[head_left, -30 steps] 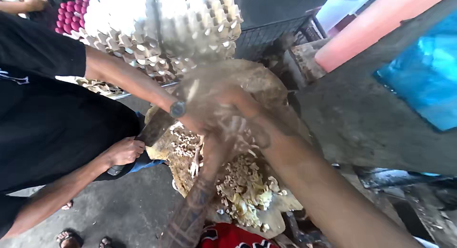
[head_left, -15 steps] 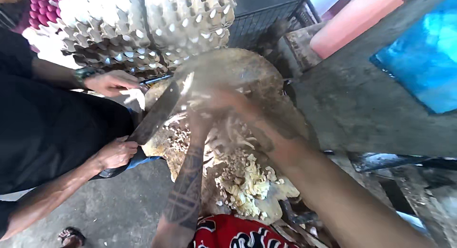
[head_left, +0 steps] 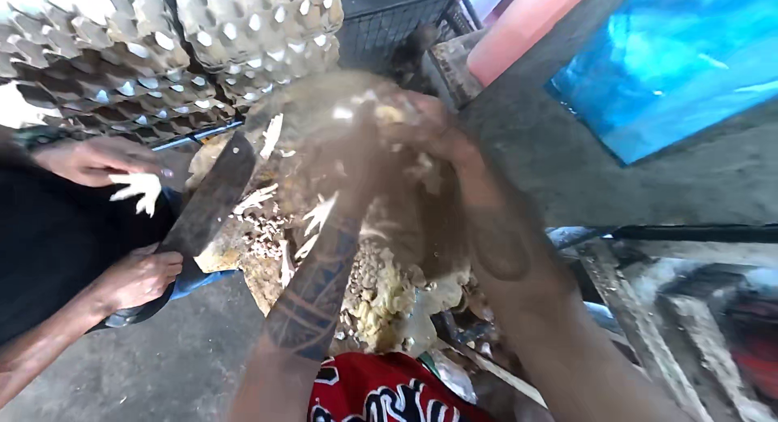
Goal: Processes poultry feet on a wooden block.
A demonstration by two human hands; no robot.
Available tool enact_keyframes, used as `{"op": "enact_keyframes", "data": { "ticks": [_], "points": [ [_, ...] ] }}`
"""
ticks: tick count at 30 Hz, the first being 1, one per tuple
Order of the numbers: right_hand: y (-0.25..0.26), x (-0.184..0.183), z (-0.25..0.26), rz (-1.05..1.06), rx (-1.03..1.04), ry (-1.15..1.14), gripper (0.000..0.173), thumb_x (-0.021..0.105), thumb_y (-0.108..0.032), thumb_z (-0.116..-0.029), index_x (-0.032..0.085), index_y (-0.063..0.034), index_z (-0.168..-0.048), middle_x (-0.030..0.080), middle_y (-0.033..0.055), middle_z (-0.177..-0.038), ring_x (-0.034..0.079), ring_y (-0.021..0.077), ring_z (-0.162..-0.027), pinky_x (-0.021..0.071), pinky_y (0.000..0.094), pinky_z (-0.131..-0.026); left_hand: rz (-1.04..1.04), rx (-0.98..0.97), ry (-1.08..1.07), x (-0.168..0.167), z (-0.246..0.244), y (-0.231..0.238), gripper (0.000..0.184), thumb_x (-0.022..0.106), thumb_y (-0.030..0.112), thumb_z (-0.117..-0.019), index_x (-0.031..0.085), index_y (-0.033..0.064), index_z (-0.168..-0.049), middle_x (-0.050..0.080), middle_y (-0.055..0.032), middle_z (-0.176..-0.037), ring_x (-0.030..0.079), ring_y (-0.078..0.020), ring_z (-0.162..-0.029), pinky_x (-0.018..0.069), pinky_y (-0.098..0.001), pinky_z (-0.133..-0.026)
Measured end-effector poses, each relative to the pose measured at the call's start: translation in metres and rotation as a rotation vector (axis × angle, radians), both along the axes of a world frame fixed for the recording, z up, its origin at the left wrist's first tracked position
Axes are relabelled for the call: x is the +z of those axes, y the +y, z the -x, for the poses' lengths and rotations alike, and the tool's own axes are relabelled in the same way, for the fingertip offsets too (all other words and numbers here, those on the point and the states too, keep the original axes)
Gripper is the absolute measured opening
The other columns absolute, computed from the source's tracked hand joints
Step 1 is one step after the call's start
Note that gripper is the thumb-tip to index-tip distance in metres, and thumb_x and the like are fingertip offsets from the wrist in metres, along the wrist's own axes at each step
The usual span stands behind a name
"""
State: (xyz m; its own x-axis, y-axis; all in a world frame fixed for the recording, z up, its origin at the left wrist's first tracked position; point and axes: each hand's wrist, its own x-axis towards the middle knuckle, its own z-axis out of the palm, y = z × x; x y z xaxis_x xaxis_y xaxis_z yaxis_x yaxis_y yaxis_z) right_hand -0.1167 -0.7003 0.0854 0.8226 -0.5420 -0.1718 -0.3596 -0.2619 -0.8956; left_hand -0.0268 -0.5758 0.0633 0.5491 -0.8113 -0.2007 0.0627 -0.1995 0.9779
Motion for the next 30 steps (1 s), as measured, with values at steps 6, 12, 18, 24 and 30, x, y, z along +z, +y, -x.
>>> {"op": "enact_keyframes", "data": {
  "ticks": [6, 12, 18, 24, 30],
  "points": [
    [0.046, -0.054, 0.11, -0.006, -0.321, 0.381, 0.048, 0.059, -0.02, -0.1051, 0.049, -0.0036, -0.149, 0.059, 0.0255, -0.139, 0.06, 0.0374, -0.124, 0.0478, 0.0567, -0.105, -0.45, -0.532, -0.254, -0.011, 0.077, -0.002, 0.11, 0.087, 0.016, -0.0738, 0.021, 0.0087, -0.161, 0.061, -0.031, -0.123, 0.068, -0.0428, -0.099, 0.0575, -0.0587, -0.08],
    [0.074, -0.087, 0.127, 0.318, -0.283, 0.465, 0.052, 0.064, -0.029, -0.1014, 0.055, -0.0083, -0.148, 0.056, 0.0265, -0.144, 0.052, 0.0457, -0.134, 0.0389, 0.0629, -0.112, -0.606, -0.472, -0.483, 0.035, 0.068, 0.047, 0.066, 0.071, 0.027, -0.094, 0.044, 0.0185, -0.154, 0.049, -0.0201, -0.148, 0.067, -0.0363, -0.109, 0.0566, -0.0562, -0.088],
    [0.082, -0.084, 0.133, 0.311, -0.294, 0.416, 0.068, 0.062, -0.053, -0.0977, 0.054, -0.0086, -0.149, 0.054, 0.0241, -0.148, 0.049, 0.0442, -0.138, 0.034, 0.0644, -0.116, -1.003, -0.219, -0.709, 0.017, -0.011, 0.095, 0.041, 0.062, 0.01, -0.0948, 0.06, 0.0047, -0.136, 0.055, -0.0246, -0.138, 0.066, -0.0417, -0.108, 0.0556, -0.0588, -0.086],
    [0.088, -0.085, 0.129, 0.396, -0.292, 0.422, 0.066, 0.062, -0.051, -0.0976, 0.055, -0.0092, -0.148, 0.058, 0.0228, -0.145, 0.054, 0.0438, -0.133, 0.0382, 0.0661, -0.111, -1.27, -0.292, -0.708, -0.033, -0.057, 0.1, 0.033, 0.058, 0.005, -0.0976, 0.06, -0.0072, -0.128, 0.051, -0.0309, -0.14, 0.06, -0.0451, -0.119, 0.0544, -0.0585, -0.09],
    [0.091, -0.08, 0.128, 0.386, -0.33, 0.393, 0.061, 0.066, -0.041, -0.0976, 0.056, -0.0062, -0.147, 0.058, 0.025, -0.143, 0.053, 0.0463, -0.133, 0.0367, 0.0671, -0.111, -0.964, -0.351, -0.764, 0.024, -0.027, 0.08, 0.034, 0.054, 0.013, -0.1009, 0.063, 0.002, -0.132, 0.061, -0.025, -0.132, 0.061, -0.0408, -0.122, 0.0506, -0.0562, -0.097]
  ]
}}
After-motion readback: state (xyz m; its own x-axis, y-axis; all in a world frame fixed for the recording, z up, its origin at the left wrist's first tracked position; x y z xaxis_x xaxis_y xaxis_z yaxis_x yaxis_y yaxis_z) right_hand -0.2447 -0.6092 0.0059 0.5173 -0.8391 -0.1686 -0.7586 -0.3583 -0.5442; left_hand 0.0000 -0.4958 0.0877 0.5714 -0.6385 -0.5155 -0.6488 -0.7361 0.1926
